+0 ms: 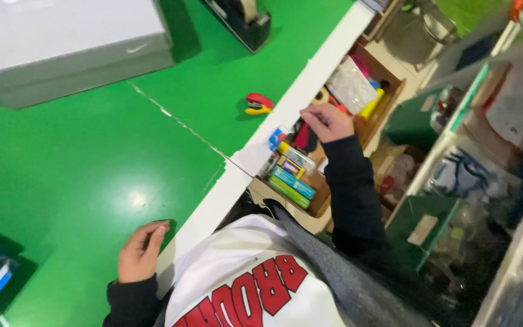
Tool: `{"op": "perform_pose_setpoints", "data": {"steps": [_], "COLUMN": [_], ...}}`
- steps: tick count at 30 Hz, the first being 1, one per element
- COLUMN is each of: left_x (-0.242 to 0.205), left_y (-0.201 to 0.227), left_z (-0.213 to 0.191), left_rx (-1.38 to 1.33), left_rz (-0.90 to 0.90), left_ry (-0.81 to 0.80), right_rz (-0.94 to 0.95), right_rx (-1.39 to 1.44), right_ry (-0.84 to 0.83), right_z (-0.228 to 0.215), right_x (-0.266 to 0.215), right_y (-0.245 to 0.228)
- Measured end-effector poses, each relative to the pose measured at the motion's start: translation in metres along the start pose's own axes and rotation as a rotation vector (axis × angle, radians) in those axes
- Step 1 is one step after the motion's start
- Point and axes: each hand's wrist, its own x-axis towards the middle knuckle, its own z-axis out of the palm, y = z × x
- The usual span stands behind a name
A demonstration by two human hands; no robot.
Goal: The person folds the flaps of an empty shoebox closed on a green work table and uses a red stapler to staple the box edges, then moves the finished box aside and begins folding another shoebox.
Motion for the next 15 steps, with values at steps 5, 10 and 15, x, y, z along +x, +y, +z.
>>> {"op": "perform_pose_setpoints", "data": {"steps": [5,10,15], "left_x": [-0.011,-0.048,-0.093], "left_y": [0.012,0.039,0.069], "left_z": [-0.019,-0.078,-0.146], "left_rx": [0.108,0.237,0.547], "left_rz": [0.076,0.14,0.357], "left_ry": [0.041,0.242,0.706], "right_rz": [-0.22,-0.339,-0.259], "right_rx": [-0.293,-0.316,-0.384], "right_ry": [-0.315,-0.597,-0.687], "right_z": [0.083,0.135,0.16], "right_x": [-0.005,-0.004,0.005], "right_y": [-0.045,-0.062,-0.074]}}
